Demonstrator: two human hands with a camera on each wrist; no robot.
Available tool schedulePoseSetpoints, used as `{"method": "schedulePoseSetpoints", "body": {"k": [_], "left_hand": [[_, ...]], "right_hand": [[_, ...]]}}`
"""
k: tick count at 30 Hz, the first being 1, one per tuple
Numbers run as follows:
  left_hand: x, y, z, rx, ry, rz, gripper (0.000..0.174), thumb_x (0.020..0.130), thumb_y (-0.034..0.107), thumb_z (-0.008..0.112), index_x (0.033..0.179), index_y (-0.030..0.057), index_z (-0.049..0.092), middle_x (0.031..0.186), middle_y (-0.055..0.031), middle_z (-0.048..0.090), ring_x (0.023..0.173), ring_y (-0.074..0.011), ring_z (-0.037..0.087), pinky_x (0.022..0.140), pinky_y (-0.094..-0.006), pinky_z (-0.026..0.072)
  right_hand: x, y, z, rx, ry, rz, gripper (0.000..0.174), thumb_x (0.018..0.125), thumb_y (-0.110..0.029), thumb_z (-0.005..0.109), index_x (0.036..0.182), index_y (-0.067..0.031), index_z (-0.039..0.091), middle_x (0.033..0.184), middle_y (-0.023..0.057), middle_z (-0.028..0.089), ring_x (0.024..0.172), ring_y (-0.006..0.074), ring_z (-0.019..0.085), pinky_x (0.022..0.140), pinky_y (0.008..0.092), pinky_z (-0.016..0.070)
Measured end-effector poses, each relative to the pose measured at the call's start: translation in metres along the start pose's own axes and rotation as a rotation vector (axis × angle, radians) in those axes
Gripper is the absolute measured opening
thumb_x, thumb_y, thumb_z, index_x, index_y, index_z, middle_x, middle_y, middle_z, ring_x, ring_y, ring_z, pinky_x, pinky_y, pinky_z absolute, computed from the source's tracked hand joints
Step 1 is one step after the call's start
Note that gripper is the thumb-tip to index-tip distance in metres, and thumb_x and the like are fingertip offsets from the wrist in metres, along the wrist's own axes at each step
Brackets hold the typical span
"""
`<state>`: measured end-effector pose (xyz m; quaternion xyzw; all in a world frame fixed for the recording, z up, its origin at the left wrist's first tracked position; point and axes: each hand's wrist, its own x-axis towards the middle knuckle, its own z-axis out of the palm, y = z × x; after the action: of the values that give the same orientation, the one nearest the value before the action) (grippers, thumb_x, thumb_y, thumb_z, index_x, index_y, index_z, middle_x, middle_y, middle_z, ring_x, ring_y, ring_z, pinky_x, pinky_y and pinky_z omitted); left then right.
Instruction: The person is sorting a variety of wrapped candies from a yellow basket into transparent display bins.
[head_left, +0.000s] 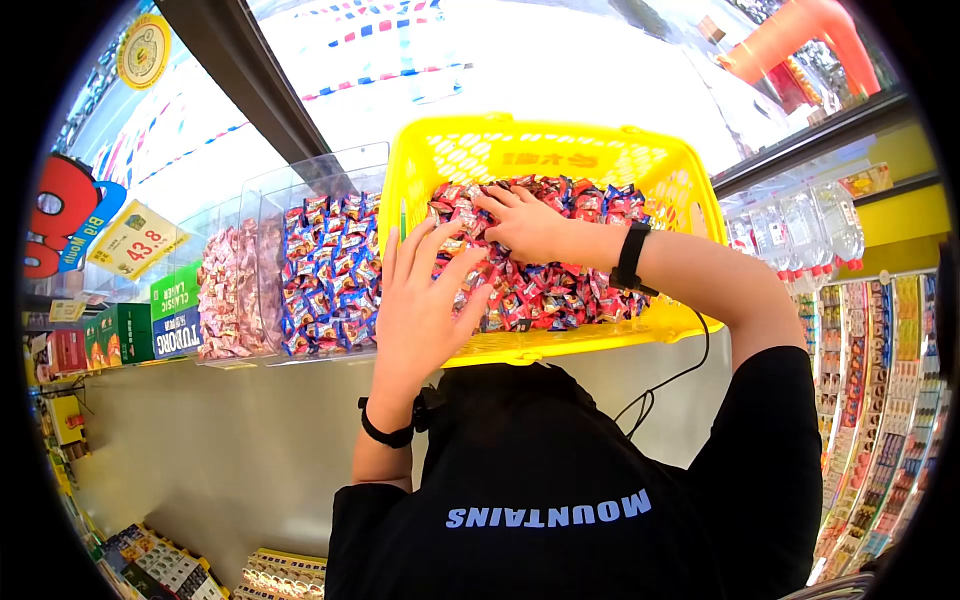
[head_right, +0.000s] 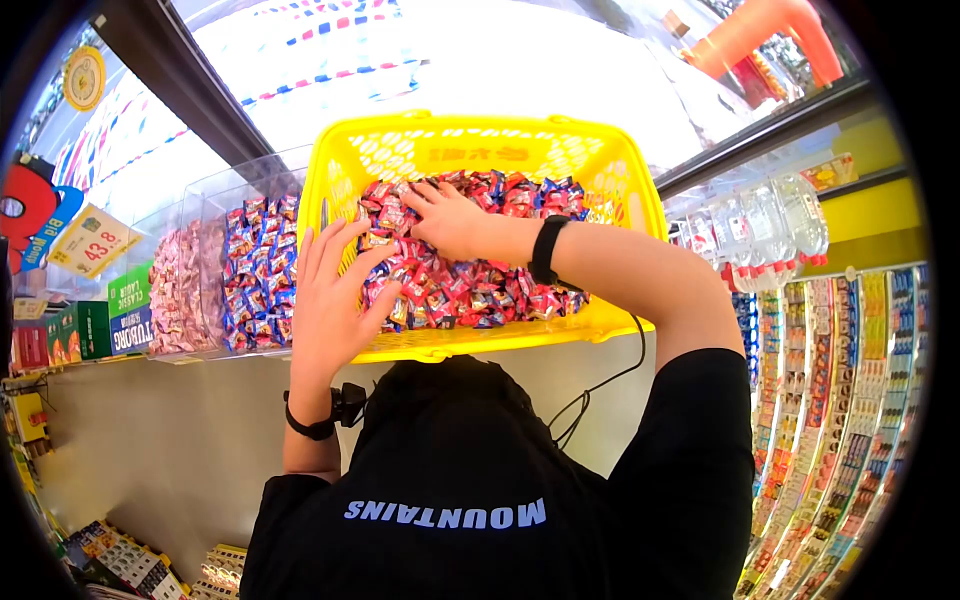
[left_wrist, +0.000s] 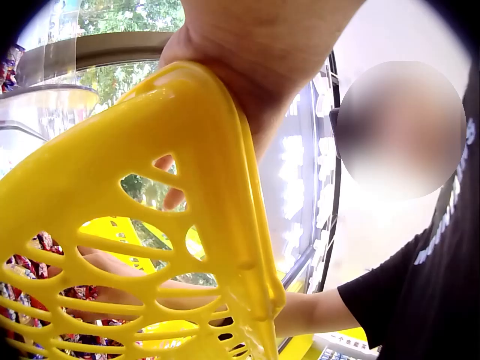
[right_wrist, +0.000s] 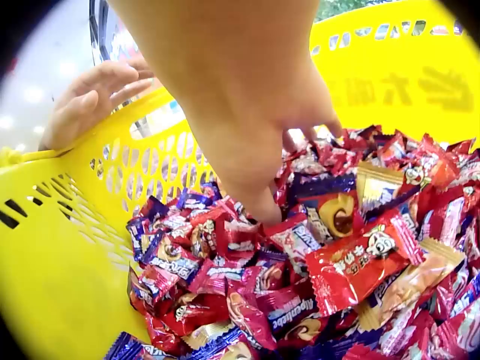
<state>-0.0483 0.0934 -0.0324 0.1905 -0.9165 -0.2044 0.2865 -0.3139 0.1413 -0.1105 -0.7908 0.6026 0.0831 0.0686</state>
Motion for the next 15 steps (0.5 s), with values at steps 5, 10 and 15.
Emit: {"method": "schedulePoseSetpoints", "body": {"k": [5,10,15], "left_hand": [[-0.002,0.000,-0.001,0.000,0.019,-0.012,0.038,0.090,0.025,0.084,0.127,0.0173,0.077,0.149,-0.0116,0.063,0.146,-0.0394,0.052,0.128,-0.0590,0.0320],[-0.001,0.003,-0.002,0.001,0.038,-0.012,0.034,0.091,0.024,0.083,0.123,0.0166,0.077,0.147,-0.0088,0.062,0.147,-0.0380,0.051,0.128,-0.0611,0.0322],[-0.002,0.001,-0.005,-0.074,0.057,0.104,0.039,0.084,0.020,0.089,0.121,0.0212,0.081,0.150,-0.0094,0.063,0.148,-0.0401,0.051,0.129,-0.0624,0.0301]], "right_hand": [[0.004,0.003,-0.014,-0.049,-0.079,-0.032,0.037,0.074,-0.023,0.090,0.110,-0.0149,0.085,0.168,0.0184,0.046,0.161,0.0405,0.034,0.129,0.0611,0.0314],[-0.014,-0.002,-0.065,0.148,-0.048,-0.034,0.036,0.079,-0.030,0.090,0.108,-0.0093,0.084,0.164,0.0192,0.050,0.154,0.0414,0.044,0.125,0.0547,0.0381],[-0.065,-0.034,-0.119,0.349,0.224,-0.169,0.036,0.084,-0.030,0.088,0.107,-0.0039,0.083,0.162,0.0227,0.050,0.150,0.0425,0.049,0.124,0.0541,0.0398]]}}
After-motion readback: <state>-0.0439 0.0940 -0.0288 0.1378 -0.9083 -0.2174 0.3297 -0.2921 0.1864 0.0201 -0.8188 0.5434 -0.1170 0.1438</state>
